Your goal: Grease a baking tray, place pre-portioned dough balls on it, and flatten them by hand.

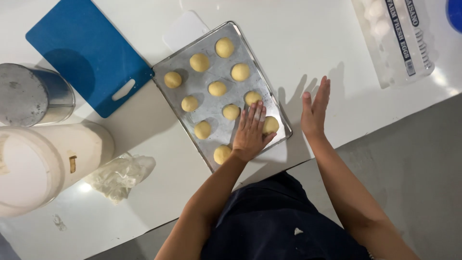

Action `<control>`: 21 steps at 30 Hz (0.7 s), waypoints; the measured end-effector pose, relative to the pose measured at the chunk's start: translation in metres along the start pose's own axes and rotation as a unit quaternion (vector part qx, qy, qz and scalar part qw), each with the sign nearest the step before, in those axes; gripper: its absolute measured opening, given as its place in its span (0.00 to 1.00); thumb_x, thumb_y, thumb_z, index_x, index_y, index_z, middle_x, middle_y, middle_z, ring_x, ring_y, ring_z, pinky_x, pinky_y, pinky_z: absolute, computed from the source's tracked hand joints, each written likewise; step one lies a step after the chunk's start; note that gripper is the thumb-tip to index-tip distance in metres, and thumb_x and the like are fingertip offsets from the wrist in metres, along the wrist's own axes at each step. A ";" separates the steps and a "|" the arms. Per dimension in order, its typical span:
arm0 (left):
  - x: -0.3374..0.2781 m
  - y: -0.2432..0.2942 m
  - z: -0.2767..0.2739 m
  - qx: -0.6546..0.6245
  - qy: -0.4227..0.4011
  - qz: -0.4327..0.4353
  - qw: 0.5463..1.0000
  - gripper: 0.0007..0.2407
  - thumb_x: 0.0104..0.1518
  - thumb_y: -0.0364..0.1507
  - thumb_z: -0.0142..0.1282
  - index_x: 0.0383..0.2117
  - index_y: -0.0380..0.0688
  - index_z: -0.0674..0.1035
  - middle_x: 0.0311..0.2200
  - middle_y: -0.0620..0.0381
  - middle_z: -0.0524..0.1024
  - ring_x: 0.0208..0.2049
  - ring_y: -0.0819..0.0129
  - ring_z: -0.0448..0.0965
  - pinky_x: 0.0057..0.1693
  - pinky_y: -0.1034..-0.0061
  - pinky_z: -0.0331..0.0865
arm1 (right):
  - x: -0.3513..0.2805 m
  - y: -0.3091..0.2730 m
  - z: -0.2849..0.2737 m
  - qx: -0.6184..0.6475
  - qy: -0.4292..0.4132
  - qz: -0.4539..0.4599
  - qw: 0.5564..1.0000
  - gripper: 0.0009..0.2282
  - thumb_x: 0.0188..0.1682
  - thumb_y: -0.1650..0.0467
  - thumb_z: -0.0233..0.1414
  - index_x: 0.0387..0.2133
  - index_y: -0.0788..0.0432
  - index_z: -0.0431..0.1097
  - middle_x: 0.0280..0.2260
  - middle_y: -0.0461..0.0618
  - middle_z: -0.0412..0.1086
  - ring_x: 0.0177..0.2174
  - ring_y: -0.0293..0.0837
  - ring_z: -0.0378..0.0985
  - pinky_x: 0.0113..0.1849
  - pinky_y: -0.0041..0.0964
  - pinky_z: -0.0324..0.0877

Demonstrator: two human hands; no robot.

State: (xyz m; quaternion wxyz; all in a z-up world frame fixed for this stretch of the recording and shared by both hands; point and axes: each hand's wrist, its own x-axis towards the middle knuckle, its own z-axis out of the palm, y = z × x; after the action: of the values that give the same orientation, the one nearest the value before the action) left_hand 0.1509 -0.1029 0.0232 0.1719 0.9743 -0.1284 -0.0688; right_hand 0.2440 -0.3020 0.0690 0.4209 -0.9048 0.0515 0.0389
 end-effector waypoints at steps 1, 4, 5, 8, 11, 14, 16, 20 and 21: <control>0.003 -0.002 -0.001 -0.001 -0.002 -0.003 1.000 0.39 0.65 0.56 0.35 0.72 0.33 0.49 0.75 0.46 0.37 0.76 0.54 0.33 0.76 0.53 0.34 | 0.002 0.004 0.000 0.000 -0.004 0.000 1.000 0.39 0.59 0.47 0.35 0.73 0.62 0.34 0.74 0.64 0.30 0.73 0.59 0.29 0.69 0.55 0.33; -0.001 -0.002 -0.002 -0.023 -0.022 -0.024 0.999 0.40 0.63 0.57 0.35 0.71 0.34 0.50 0.75 0.47 0.39 0.75 0.55 0.35 0.75 0.53 0.33 | -0.003 0.014 -0.001 -0.027 -0.020 -0.010 0.999 0.38 0.60 0.48 0.34 0.73 0.62 0.33 0.74 0.65 0.30 0.73 0.60 0.28 0.69 0.57 0.29; 0.001 -0.003 -0.002 -0.012 -0.024 -0.017 0.999 0.41 0.62 0.57 0.36 0.71 0.34 0.50 0.75 0.47 0.39 0.75 0.54 0.35 0.75 0.53 0.34 | 0.000 0.014 -0.001 -0.027 -0.024 -0.024 0.999 0.38 0.61 0.49 0.34 0.73 0.63 0.33 0.75 0.65 0.30 0.73 0.60 0.28 0.69 0.58 0.28; 0.006 -0.003 -0.002 -0.011 -0.017 -0.010 1.000 0.41 0.62 0.58 0.36 0.71 0.34 0.50 0.75 0.48 0.40 0.76 0.53 0.36 0.75 0.53 0.34 | 0.007 0.008 0.000 -0.039 -0.035 -0.040 0.998 0.38 0.60 0.49 0.34 0.73 0.63 0.33 0.74 0.67 0.30 0.73 0.61 0.27 0.69 0.59 0.26; 0.001 0.000 -0.009 -0.044 -0.001 -0.011 0.999 0.42 0.60 0.59 0.37 0.71 0.33 0.50 0.74 0.46 0.40 0.75 0.51 0.36 0.75 0.51 0.33 | 0.012 -0.006 0.005 -0.046 -0.058 -0.038 0.997 0.39 0.59 0.48 0.35 0.73 0.64 0.34 0.73 0.68 0.29 0.72 0.62 0.27 0.68 0.59 0.26; 0.008 0.000 -0.042 -0.072 0.022 -0.027 0.997 0.41 0.61 0.57 0.38 0.70 0.31 0.49 0.73 0.42 0.40 0.74 0.47 0.36 0.73 0.47 0.32 | 0.027 -0.016 0.016 -0.045 -0.071 -0.035 0.996 0.39 0.58 0.48 0.34 0.73 0.65 0.35 0.73 0.68 0.30 0.72 0.62 0.28 0.67 0.59 0.27; 0.016 -0.011 -0.052 -0.075 0.031 -0.039 0.996 0.40 0.63 0.54 0.38 0.70 0.30 0.48 0.73 0.40 0.40 0.74 0.45 0.35 0.73 0.46 0.31 | 0.028 -0.026 0.037 -0.048 -0.071 -0.030 0.996 0.39 0.58 0.48 0.34 0.72 0.65 0.36 0.73 0.68 0.30 0.72 0.62 0.29 0.67 0.59 0.28; 0.049 -0.048 -0.026 0.014 0.109 -0.173 0.979 0.29 0.71 0.40 0.34 0.73 0.34 0.47 0.75 0.43 0.39 0.76 0.48 0.34 0.76 0.49 0.32 | 0.029 -0.061 0.099 -0.168 -0.073 -0.119 0.976 0.38 0.59 0.49 0.34 0.72 0.67 0.36 0.73 0.69 0.33 0.71 0.67 0.32 0.67 0.62 0.31; 0.060 -0.059 -0.018 -0.019 0.131 -0.191 0.973 0.28 0.71 0.38 0.34 0.73 0.35 0.46 0.75 0.44 0.38 0.77 0.48 0.34 0.77 0.49 0.31 | 0.031 -0.071 0.118 -0.185 -0.073 -0.131 0.971 0.38 0.60 0.50 0.34 0.72 0.68 0.35 0.72 0.70 0.33 0.71 0.68 0.32 0.67 0.63 0.31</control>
State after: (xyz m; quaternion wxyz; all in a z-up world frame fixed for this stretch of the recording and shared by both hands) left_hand 0.2250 -0.0605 0.0138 0.1895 0.9778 0.0852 0.0256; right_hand 0.2803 -0.1684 0.0438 0.2504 -0.9605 -0.1065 0.0576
